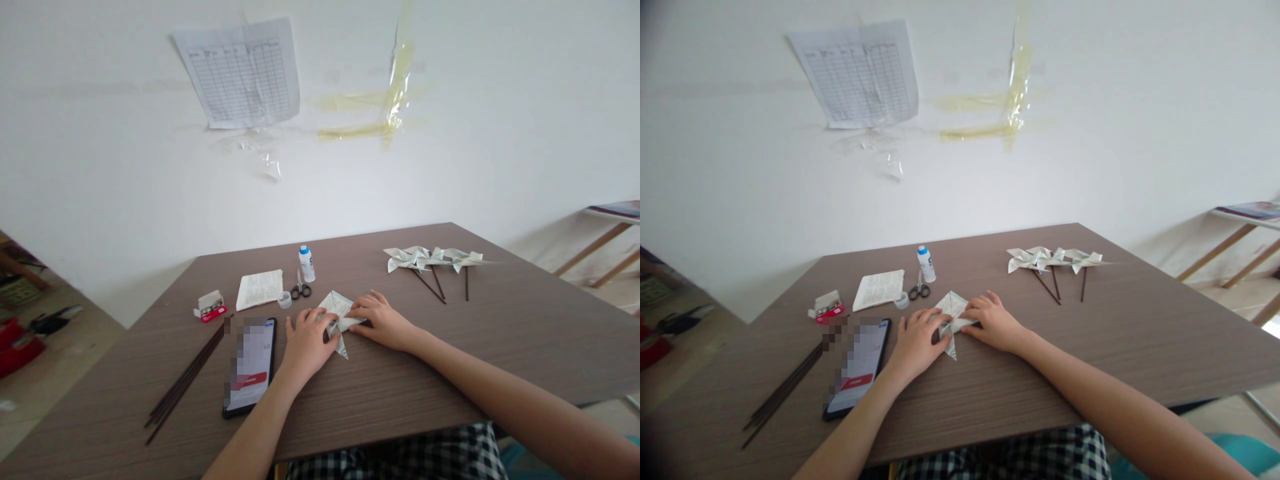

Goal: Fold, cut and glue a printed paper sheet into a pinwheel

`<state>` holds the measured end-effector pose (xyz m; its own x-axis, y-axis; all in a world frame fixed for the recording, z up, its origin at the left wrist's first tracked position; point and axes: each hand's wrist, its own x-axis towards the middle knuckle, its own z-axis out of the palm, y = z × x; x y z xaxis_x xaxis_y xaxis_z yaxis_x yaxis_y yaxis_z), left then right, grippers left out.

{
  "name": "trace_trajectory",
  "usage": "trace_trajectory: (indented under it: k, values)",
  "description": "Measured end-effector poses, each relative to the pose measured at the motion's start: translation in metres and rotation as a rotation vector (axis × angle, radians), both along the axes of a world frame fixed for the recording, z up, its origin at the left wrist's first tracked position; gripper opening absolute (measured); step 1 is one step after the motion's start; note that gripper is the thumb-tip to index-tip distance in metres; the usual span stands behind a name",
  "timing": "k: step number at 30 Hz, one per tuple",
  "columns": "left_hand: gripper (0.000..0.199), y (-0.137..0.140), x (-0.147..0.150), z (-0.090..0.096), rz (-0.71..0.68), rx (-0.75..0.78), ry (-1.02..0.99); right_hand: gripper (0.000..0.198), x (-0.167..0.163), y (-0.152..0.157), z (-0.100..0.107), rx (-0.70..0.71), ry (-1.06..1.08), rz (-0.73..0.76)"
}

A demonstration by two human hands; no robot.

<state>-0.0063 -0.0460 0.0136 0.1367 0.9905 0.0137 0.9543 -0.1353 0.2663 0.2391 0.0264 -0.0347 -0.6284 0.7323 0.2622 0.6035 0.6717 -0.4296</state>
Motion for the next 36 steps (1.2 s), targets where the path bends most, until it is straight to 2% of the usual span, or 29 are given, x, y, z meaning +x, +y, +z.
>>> trace_trajectory:
  k: [10,30,36]
  values:
    - [0.040,-0.0020,0.0010,0.0038,-0.022,0.041,0.086,0.028,-0.0010,-0.0002,0.0041,-0.033,-0.018,-0.010]
    - [0.042,0.0033,-0.0019,-0.0035,0.001,0.060,0.030,0.031,0.0009,0.0031,-0.0011,-0.017,-0.024,-0.008]
    - [0.044,0.0021,-0.0005,-0.0026,0.001,0.020,0.034,0.033,0.0013,0.0045,-0.0023,-0.013,-0.008,-0.008]
